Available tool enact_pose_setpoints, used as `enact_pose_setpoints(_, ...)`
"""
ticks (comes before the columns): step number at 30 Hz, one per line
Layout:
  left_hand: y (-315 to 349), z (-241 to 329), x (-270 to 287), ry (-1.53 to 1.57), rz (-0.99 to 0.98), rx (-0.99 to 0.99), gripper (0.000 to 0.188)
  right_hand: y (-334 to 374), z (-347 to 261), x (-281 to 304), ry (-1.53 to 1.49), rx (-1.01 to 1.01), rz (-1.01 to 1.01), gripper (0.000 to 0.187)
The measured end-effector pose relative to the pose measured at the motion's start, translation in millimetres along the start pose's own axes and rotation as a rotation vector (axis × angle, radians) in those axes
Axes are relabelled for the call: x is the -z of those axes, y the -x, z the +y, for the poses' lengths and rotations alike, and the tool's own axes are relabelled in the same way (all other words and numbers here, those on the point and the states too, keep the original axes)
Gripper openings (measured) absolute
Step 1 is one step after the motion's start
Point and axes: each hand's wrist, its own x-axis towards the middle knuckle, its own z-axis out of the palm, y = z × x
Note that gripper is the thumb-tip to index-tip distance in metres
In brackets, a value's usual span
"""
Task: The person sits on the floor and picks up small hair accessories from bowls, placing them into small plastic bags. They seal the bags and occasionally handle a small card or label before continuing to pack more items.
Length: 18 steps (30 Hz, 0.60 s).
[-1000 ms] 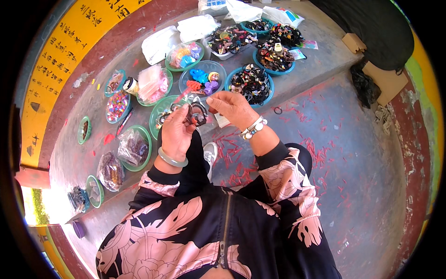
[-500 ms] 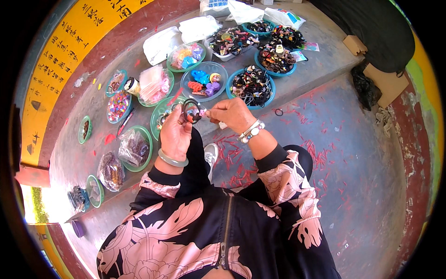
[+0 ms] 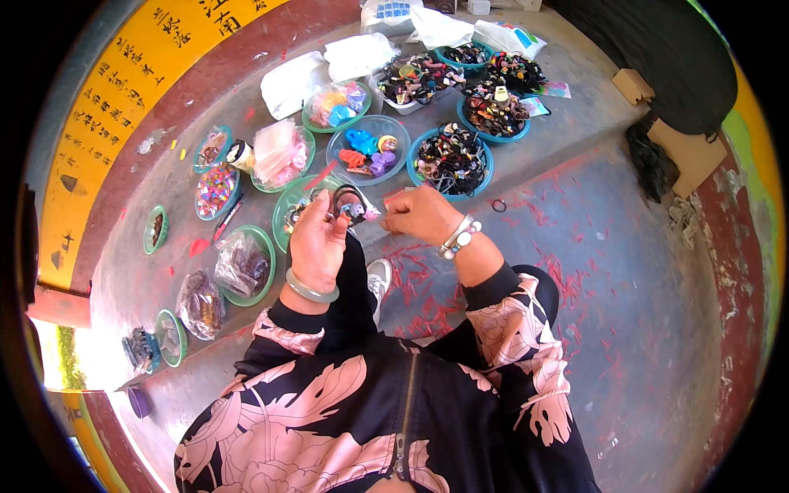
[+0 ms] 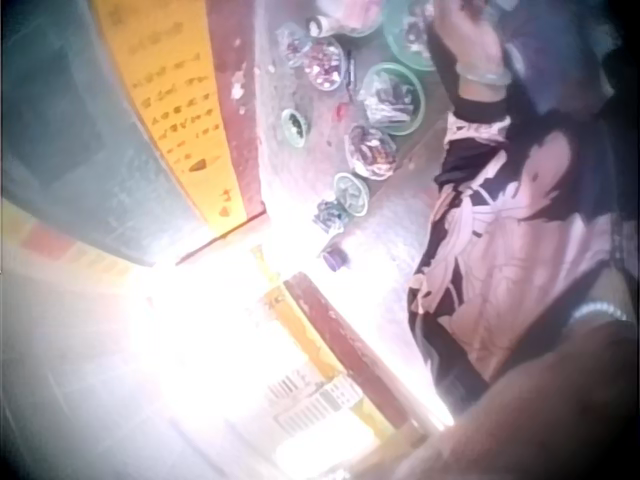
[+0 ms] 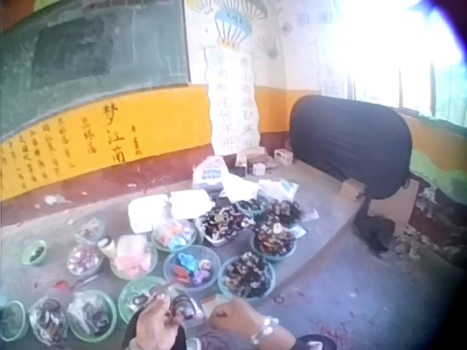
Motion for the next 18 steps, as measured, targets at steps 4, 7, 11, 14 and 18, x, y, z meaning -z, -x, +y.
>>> enact_pose_setpoints(4,1.1,-3.3,4.4,-0.083,-0.085,-0.08,0.015,3.6,-9.6,2.8,-0.172,-0.129,0.137,0.015)
enact_pose_setpoints(7,5.1,-8.6,2.9,-0.176,-0.106,-0.082,0.017,-2.5,-1.2,-1.7,-0.49,0.044,0.166,0.02)
enact_pose_setpoints(11,11.2,-14.0,-7.0,-0.261,-0.142,-0.085,0.018,-2.6,-7.2,-7.0,-0.51,0.07,0.172,0.022)
enact_pose_setpoints(14,14.0,-15.7,-9.8,-0.29,-0.148,-0.072,0.018,-3.3,-9.3,-11.2,-0.595,0.052,0.195,0.016)
enact_pose_setpoints(18,14.0,-16.0,-4.9,-0.31,-0.162,-0.029,0.019,-2.7,-5.2,-12.0,-0.596,0.043,0.271,0.011)
